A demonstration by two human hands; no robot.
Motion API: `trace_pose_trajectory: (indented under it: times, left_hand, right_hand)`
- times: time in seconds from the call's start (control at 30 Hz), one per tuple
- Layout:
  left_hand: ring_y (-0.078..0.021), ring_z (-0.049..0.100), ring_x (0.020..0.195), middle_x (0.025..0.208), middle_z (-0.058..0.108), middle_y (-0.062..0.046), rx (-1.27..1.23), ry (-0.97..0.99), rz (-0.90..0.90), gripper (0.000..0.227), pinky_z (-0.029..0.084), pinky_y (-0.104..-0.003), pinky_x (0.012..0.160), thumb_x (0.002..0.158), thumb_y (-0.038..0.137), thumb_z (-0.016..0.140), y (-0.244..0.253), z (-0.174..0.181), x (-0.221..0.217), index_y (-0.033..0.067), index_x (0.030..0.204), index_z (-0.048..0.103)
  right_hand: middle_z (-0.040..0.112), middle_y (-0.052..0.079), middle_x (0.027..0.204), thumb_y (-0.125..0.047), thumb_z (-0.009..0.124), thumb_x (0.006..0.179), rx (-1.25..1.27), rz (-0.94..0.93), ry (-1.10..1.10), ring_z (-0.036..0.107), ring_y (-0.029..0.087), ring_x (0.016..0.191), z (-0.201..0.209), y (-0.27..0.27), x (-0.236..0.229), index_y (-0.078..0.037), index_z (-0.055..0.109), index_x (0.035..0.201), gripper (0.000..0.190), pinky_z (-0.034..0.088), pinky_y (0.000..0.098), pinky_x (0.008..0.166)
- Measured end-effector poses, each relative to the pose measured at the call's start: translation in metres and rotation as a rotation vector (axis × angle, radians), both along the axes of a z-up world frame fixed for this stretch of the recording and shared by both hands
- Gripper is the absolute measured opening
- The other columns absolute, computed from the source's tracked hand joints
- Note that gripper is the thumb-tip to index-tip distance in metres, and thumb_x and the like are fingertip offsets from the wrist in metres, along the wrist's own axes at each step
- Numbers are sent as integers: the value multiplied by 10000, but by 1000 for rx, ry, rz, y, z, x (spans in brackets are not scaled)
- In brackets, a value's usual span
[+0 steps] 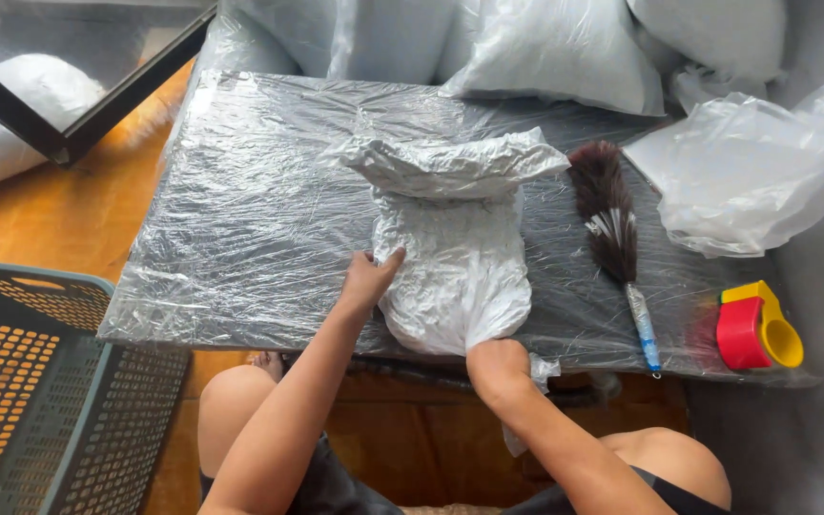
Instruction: Using a vacuum cleaner to remove air from a plastic bag containing a pillow to compress it, then sealing the bag with tape.
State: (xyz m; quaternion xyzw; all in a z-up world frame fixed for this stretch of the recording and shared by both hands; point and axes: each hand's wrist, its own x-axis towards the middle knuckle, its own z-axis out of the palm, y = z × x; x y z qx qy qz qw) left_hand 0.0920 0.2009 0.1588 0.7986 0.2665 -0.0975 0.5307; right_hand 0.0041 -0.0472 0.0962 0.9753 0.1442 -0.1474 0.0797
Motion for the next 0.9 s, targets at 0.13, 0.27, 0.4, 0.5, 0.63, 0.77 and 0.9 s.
trace_pose_trajectory:
  times: [0.13, 0.27, 0.4, 0.5, 0.63, 0.77, 0.9]
  left_hand:
    - [-469, 616, 1234, 1261, 643, -322, -72, -17, 26, 960, 522, -573, 1004, 756, 678, 800, -15, 26, 3, -42, 1341, 553]
    - [-476, 545, 1325, 1360, 585, -339, -514, -6, 140, 971, 473, -604, 1054, 761, 548, 825, -32, 65, -3, -57, 1442, 488]
    - [-480, 549, 1316, 1370, 568, -324, -722, -67, 268, 857, 499, -601, 1035, 806, 386, 816, -37, 89, -13, -8, 1467, 439]
    - [-410, 624, 1196, 1247, 627, -279, -642, -175, 271, 729, 551, -544, 973, 818, 375, 843, -41, 77, -12, -22, 1329, 507]
    - [-413, 587, 1181, 1199, 591, -275, -463, -382, 227, 683, 525, -549, 945, 852, 397, 827, -52, 120, -37, -38, 1254, 487]
    - [-556, 449, 1304, 1373, 461, -354, -71, -860, -52, 739, 444, -599, 1038, 873, 312, 813, -79, 174, -83, -41, 1393, 424]
    - [-573, 244, 1492, 1523, 458, -298, 28, -1149, -682, 617, 277, -587, 1207, 878, 338, 777, -107, 141, -71, -21, 1340, 584]
  right_hand:
    - [736, 130, 682, -35, 638, 818, -22, 67, -9, 755, 345, 749, 22, -6, 6, -28, 781, 710, 179, 598, 533, 692]
    - [716, 159, 647, -35, 685, 807, 53, 18, -37, 751, 368, 736, 35, -10, 5, -3, 767, 682, 153, 608, 521, 686]
    - [718, 159, 639, -53, 677, 836, 134, -64, -45, 758, 366, 742, 50, -9, 1, 6, 759, 670, 195, 618, 501, 685]
    - [690, 166, 598, -77, 677, 815, 129, -39, -56, 737, 358, 668, 35, -21, 6, -12, 719, 610, 219, 610, 472, 622]
    - [718, 154, 653, -59, 677, 847, 244, -137, -60, 725, 318, 674, 82, -17, 10, 5, 733, 638, 225, 620, 447, 649]
    - [686, 187, 754, -167, 660, 834, 432, -206, 2, 710, 348, 803, 99, -12, 8, 1, 713, 774, 186, 575, 426, 710]
    - [648, 147, 1146, -480, 613, 843, 463, -361, 332, 594, 292, 1150, 122, 28, 15, -39, 682, 1109, 520, 454, 403, 1007]
